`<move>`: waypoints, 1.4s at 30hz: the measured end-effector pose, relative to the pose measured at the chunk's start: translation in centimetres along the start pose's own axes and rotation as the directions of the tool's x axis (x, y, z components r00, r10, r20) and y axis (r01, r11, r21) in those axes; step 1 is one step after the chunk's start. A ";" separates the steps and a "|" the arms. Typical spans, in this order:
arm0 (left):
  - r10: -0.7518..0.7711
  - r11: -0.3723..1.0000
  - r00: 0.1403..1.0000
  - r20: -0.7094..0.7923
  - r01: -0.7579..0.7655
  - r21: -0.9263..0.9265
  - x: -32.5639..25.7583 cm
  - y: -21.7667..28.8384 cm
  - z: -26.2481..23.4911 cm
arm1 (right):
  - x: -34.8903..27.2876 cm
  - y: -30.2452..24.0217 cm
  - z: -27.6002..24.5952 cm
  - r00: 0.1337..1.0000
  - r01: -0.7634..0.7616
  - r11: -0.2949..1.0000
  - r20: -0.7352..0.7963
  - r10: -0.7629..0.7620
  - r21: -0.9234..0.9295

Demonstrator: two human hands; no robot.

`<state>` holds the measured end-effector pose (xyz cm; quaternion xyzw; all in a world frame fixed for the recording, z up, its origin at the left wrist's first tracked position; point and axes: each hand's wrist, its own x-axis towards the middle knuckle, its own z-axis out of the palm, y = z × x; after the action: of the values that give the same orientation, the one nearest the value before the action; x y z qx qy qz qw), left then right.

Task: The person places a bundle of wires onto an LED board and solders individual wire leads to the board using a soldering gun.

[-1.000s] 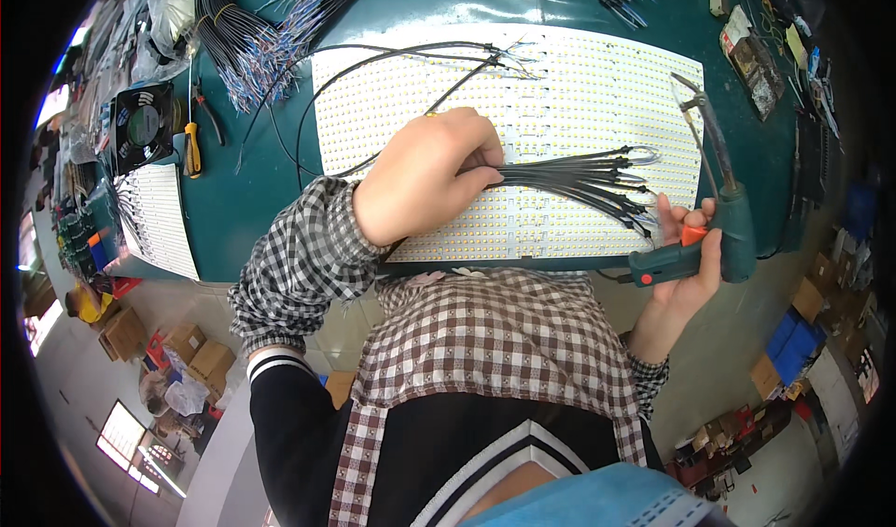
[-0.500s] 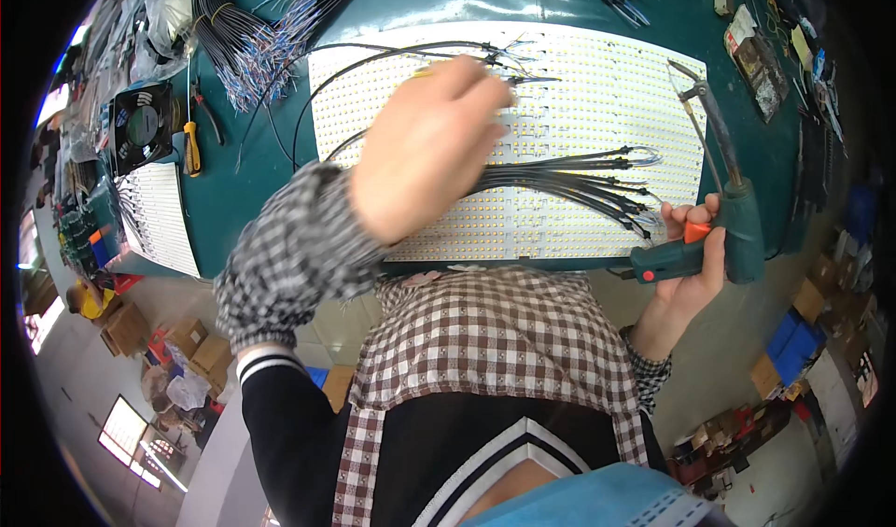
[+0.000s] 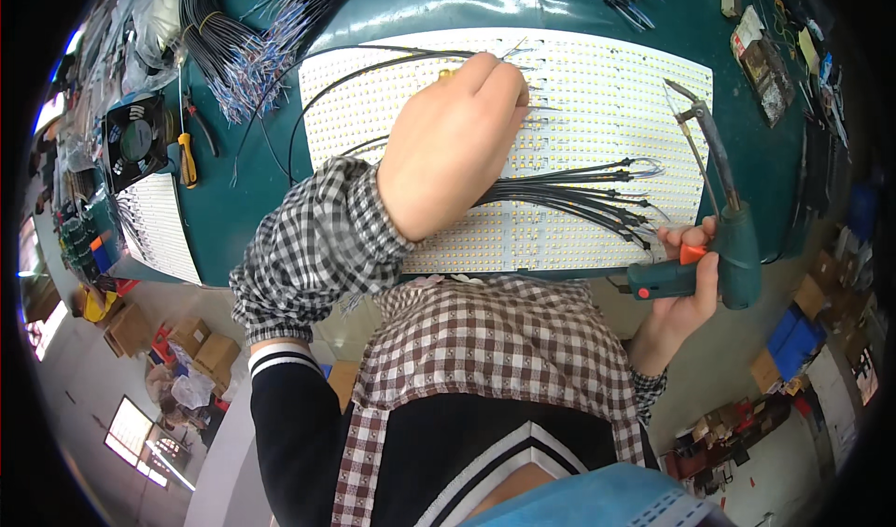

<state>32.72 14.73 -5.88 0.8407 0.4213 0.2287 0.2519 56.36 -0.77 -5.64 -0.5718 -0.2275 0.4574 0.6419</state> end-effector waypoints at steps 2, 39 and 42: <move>-0.108 0.994 0.993 0.037 0.110 -0.029 -0.4 0.1 0.0 | 0.0 0.0 0.3 0.999 -0.002 1.000 0.042 0.001 0.010; -0.143 0.975 0.989 -0.045 0.133 -0.177 -0.5 -1.4 1.7 | -2.7 -0.2 4.0 0.985 -0.098 0.928 0.101 0.143 -0.358; -0.143 0.975 0.989 -0.049 0.132 -0.176 -0.5 -1.4 1.8 | -2.4 -0.1 4.0 0.982 -0.047 0.915 0.150 0.116 -0.401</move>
<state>32.65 14.62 -8.20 0.7771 0.4647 0.2722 0.3258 52.01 -0.75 -3.98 -0.6575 -0.3450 0.4755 0.4718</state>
